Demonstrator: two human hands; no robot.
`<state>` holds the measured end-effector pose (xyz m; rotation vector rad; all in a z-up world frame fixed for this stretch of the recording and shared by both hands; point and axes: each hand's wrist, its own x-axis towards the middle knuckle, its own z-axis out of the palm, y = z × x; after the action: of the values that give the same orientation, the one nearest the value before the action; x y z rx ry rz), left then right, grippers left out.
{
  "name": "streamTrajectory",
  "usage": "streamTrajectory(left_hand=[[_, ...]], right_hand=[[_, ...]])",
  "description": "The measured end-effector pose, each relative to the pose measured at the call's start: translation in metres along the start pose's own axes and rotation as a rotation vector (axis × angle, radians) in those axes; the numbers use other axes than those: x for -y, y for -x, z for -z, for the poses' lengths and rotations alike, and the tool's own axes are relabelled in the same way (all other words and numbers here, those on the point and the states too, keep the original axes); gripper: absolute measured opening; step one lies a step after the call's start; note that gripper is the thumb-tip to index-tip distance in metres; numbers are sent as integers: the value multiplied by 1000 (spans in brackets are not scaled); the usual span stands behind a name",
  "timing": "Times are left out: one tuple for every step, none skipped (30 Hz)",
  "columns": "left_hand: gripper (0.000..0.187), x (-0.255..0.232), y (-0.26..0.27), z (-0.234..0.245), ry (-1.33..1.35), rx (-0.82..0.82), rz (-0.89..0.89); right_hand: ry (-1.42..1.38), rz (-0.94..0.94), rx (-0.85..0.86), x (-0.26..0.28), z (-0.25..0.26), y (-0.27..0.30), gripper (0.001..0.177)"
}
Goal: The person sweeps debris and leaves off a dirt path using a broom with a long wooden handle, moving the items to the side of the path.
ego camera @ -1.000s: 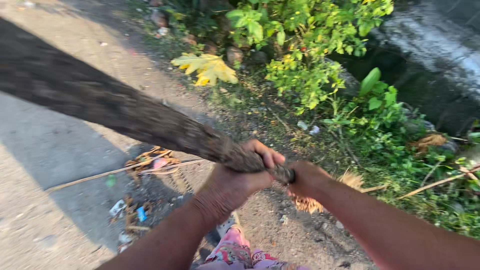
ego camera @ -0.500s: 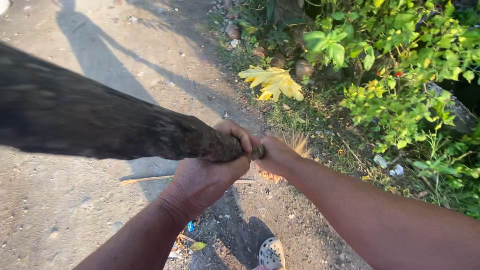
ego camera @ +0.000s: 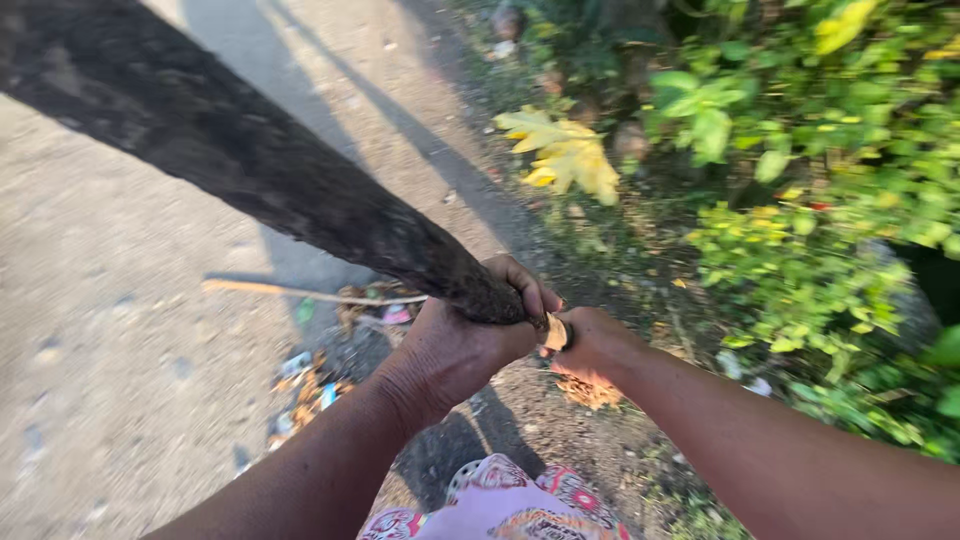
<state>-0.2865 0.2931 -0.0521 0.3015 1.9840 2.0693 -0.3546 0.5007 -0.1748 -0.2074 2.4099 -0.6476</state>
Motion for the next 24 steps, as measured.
streamTrajectory(left_hand=[[17, 3, 5, 3, -10, -40, 12], [16, 2, 11, 7, -88, -83, 7], [16, -1, 17, 10, -167, -126, 4], [16, -6, 25, 20, -195, -173, 13], [16, -15, 35, 32, -184, -223, -25], [16, -28, 43, 40, -172, -269, -67], [16, -42, 51, 45, -199, -314, -62], [16, -58, 57, 48, -264, -371, -31], [16, -73, 62, 49, -328, -428, 3], [16, -85, 66, 46, -332, -452, 0], [16, -96, 69, 41, -363, -442, -46], [16, -104, 72, 34, -385, -428, -91], [16, -112, 76, 27, -380, -448, -94], [15, -120, 80, 20, -428, -450, -139], [16, -125, 83, 12, -477, -453, -183], [16, -128, 85, 4, -463, -460, -190], [17, -130, 86, -4, -365, -487, -152], [18, -131, 87, -10, -270, -515, -115], [18, -129, 85, -16, -259, -523, -123], [18, -125, 86, -23, -205, -546, -69], [18, -120, 88, -28, -149, -567, -15], [18, -115, 93, -31, -142, -596, -23], [19, -111, 97, -34, -110, -612, 14], [19, -109, 104, -34, -87, -628, 54]], right_hand=[[-35, 74, -27, 10, -10, -15, 28], [-81, 159, -52, 25, -19, -30, 31], [-86, 202, -22, 41, -26, -40, 31], [-37, 199, 10, 64, -31, -51, 28], [13, 198, 38, 87, -34, -59, 27], [15, 246, 58, 111, -34, -63, 27], [-37, 396, 65, 135, -34, -65, 24], [-87, 529, 62, 153, -27, -63, 20], [-82, 562, 75, 171, -20, -59, 20], [-48, 512, 76, 183, -12, -52, 17], [-14, 462, 75, 193, -3, -44, 14], [1, 473, 83, 194, 7, -34, 14], [69, 577, 17, 194, 17, -24, 15], [138, 673, -56, 190, 27, -13, 16], [154, 677, -53, 184, 35, -2, 16], [145, 613, -40, 175, 42, 9, 15], [135, 550, -28, 165, 47, 18, 15], [151, 551, -27, 157, 49, 25, 15], [173, 449, 58, 147, 49, 31, 13], [201, 353, 146, 138, 44, 35, 11], [222, 362, 151, 128, 36, 36, 11], [150, 384, 240, 120, 26, 35, 16], [77, 404, 331, 116, 15, 32, 22], [95, 427, 343, 118, 1, 29, 22]])
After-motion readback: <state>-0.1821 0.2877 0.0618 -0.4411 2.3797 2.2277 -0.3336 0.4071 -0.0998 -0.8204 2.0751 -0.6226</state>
